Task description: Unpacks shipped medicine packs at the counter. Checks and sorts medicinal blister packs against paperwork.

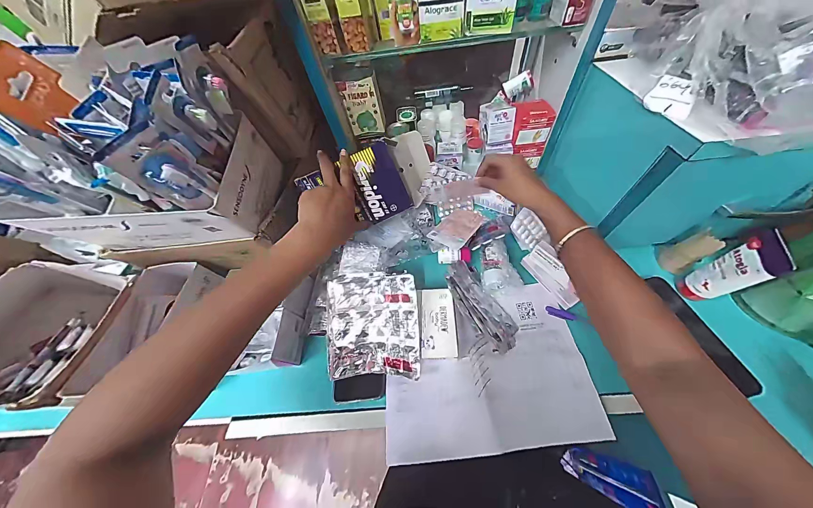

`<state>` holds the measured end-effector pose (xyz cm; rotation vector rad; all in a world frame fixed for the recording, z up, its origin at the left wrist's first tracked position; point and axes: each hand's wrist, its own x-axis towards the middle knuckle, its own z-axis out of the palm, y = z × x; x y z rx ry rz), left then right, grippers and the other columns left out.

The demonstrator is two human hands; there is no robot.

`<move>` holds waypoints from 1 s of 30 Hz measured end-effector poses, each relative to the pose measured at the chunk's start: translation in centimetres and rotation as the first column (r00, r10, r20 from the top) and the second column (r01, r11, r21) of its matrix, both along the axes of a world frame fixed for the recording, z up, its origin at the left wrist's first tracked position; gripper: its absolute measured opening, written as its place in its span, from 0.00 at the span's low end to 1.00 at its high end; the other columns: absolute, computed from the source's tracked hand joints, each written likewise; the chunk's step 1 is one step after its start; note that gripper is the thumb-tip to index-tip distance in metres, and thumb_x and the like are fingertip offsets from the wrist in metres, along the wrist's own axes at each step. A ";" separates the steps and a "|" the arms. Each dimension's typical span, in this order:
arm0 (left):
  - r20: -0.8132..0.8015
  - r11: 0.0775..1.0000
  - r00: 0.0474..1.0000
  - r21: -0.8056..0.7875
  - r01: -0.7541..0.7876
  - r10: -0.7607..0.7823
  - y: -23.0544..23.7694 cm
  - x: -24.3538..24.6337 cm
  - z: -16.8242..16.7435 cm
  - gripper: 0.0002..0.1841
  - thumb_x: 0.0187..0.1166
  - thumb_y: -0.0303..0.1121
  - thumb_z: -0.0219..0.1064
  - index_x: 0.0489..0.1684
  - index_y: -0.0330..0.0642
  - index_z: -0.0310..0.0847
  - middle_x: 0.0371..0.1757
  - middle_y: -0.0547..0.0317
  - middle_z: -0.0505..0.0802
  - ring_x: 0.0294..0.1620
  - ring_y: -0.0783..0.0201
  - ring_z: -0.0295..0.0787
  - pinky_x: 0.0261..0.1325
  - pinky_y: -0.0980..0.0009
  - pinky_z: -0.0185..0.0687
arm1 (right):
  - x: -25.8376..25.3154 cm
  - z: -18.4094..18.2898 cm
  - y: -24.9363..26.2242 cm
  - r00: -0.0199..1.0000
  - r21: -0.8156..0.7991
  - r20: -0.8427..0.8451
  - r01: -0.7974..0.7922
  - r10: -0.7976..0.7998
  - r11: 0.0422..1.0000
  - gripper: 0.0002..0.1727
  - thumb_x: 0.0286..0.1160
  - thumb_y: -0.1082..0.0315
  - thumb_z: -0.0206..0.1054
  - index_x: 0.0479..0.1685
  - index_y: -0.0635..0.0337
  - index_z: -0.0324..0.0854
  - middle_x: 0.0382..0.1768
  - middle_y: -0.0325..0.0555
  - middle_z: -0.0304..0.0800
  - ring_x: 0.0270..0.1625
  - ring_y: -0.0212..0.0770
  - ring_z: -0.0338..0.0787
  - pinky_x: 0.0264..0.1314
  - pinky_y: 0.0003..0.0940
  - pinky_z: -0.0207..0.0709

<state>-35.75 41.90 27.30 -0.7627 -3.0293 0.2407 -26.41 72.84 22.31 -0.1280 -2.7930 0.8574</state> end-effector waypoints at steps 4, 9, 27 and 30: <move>-0.141 0.926 0.950 0.222 0.304 -0.278 0.4 2.8 0.4 0.59 0.66 0.59 0.79 0.93 0.33 0.47 0.94 0.35 0.52 0.35 0.38 0.92 0.36 0.41 0.85 | 3.0 4.1 -2.7 0.938 0.180 -0.264 -0.182 0.225 0.967 0.08 0.81 0.75 0.65 0.49 0.69 0.87 0.47 0.58 0.93 0.53 0.54 0.93 0.64 0.54 0.83; -0.216 0.680 0.846 0.513 0.523 -0.488 2.2 5.5 0.4 0.16 0.81 0.41 0.69 0.48 0.34 0.86 0.35 0.38 0.92 0.30 0.37 0.90 0.29 0.36 0.78 | 3.6 6.7 -7.8 0.742 0.064 -0.553 -0.416 0.379 0.907 0.11 0.78 0.72 0.69 0.50 0.70 0.89 0.49 0.53 0.94 0.54 0.38 0.93 0.64 0.34 0.85; 0.614 0.184 0.355 0.641 -0.745 -0.705 -7.9 13.7 -5.0 0.19 0.96 0.40 0.43 0.55 0.41 0.81 0.41 0.60 0.96 0.38 0.69 0.96 0.41 0.73 0.93 | 7.0 -3.0 -9.5 0.998 0.451 -0.027 0.066 -0.060 0.890 0.11 0.83 0.71 0.62 0.47 0.69 0.89 0.37 0.67 0.92 0.41 0.70 0.93 0.40 0.71 0.81; 0.594 0.200 0.293 0.625 -0.754 -0.749 -8.5 14.0 -5.6 0.20 0.96 0.38 0.42 0.57 0.40 0.81 0.44 0.58 0.97 0.42 0.67 0.97 0.44 0.70 0.95 | 10.4 -1.5 -9.4 0.910 0.291 -0.366 0.311 -0.195 0.905 0.15 0.87 0.69 0.59 0.57 0.70 0.88 0.44 0.65 0.94 0.45 0.65 0.95 0.46 0.66 0.85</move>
